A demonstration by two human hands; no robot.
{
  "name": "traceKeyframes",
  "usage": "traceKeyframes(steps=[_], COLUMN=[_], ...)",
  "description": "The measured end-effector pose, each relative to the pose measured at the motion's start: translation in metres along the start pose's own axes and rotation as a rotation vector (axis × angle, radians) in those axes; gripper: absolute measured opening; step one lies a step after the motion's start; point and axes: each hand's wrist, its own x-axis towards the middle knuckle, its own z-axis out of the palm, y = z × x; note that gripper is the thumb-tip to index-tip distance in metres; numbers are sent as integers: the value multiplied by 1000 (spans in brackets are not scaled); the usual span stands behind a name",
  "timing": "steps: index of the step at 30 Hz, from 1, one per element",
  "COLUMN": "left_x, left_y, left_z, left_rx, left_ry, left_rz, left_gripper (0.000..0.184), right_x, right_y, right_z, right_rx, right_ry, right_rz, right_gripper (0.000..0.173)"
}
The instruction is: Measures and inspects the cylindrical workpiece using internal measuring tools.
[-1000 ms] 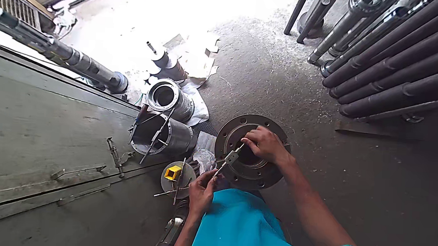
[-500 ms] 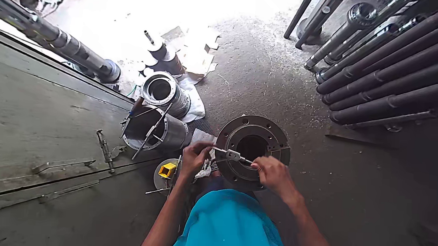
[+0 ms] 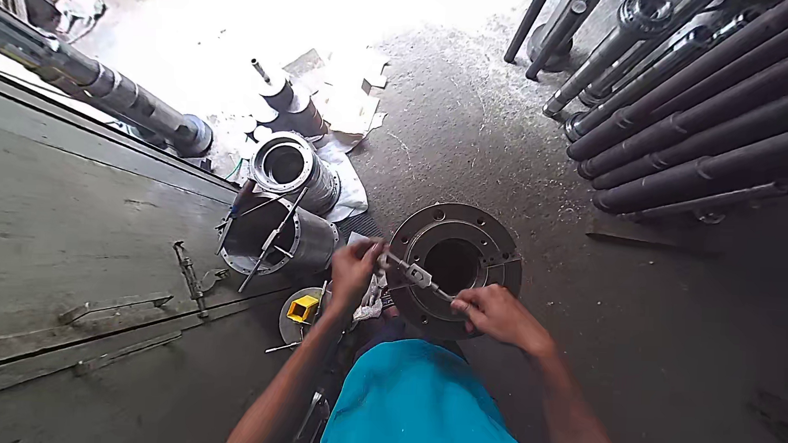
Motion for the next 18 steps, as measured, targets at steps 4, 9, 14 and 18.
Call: traceKeyframes(steps=[4, 9, 14, 18], left_x=[49, 44, 17, -48], left_y=[50, 66, 33, -21], left_z=[55, 98, 10, -29], left_rx=[342, 860, 554, 165], left_ry=[-476, -857, -518, -349], left_rz=[229, 483, 374, 104], left_gripper=[18, 22, 27, 35], right_x=[21, 56, 22, 30], right_y=[-43, -99, -41, 1], right_z=[74, 108, 57, -6], right_rx=[630, 1064, 491, 45], right_ry=[-24, 212, 249, 819], right_rz=[65, 164, -179, -290], right_gripper=[36, 32, 29, 20])
